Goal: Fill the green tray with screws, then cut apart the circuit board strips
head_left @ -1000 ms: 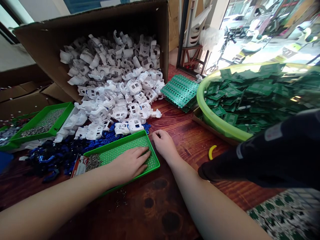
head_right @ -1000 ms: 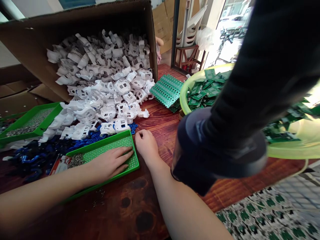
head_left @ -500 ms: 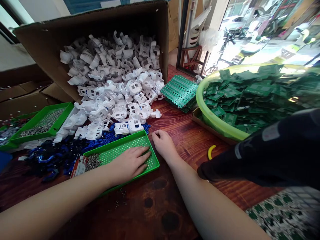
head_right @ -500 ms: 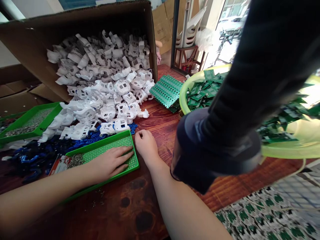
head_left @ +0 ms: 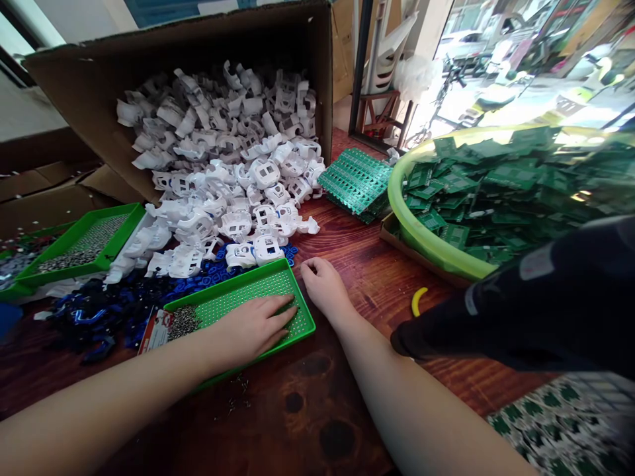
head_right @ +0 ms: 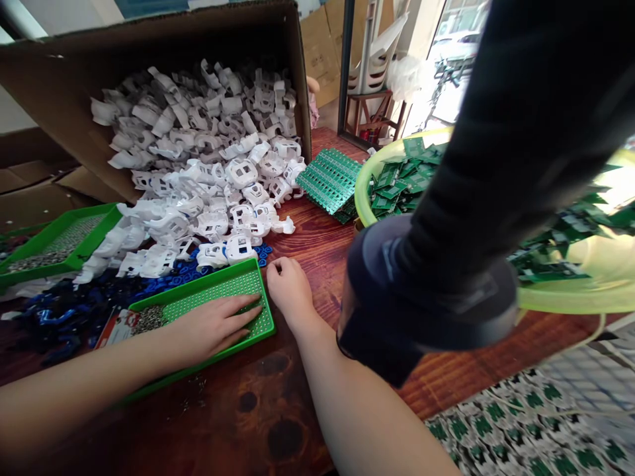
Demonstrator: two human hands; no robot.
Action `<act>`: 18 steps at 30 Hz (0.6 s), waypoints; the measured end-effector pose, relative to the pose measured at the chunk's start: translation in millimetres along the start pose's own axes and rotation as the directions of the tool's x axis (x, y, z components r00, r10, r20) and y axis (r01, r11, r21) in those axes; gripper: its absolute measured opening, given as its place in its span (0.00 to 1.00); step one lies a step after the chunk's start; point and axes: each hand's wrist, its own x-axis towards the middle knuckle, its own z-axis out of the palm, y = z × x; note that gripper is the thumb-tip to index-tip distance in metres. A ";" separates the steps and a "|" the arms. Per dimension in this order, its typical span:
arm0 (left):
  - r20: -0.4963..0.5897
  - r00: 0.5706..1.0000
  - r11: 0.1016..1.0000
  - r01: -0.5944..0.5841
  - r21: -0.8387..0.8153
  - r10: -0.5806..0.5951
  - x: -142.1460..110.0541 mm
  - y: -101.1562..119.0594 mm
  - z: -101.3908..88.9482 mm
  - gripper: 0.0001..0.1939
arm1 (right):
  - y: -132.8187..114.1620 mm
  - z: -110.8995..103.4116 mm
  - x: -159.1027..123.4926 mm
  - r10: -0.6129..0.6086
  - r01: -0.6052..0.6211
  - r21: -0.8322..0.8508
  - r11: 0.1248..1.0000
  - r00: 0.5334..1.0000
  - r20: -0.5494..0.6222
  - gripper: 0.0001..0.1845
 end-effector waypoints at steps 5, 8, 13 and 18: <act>-0.003 1.000 1.000 -0.005 -0.017 0.005 6.1 0.0 -0.9 0.20 | -1.0 -0.3 -0.3 0.013 -0.013 0.003 1.000 1.000 0.003 0.08; 0.001 1.000 0.999 -0.004 -0.036 0.004 8.6 0.2 -0.6 0.20 | -1.1 -0.2 -1.1 0.012 -0.012 0.013 1.000 1.000 0.002 0.08; -0.007 1.000 0.998 0.004 -0.057 -0.004 7.4 0.1 2.3 0.21 | 0.2 0.2 -1.2 -0.001 0.001 0.019 1.000 1.000 -0.001 0.08; -0.019 1.000 0.997 0.016 -0.070 -0.018 3.6 0.0 2.1 0.22 | -0.1 0.2 0.2 0.021 -0.021 0.014 1.000 1.000 0.011 0.08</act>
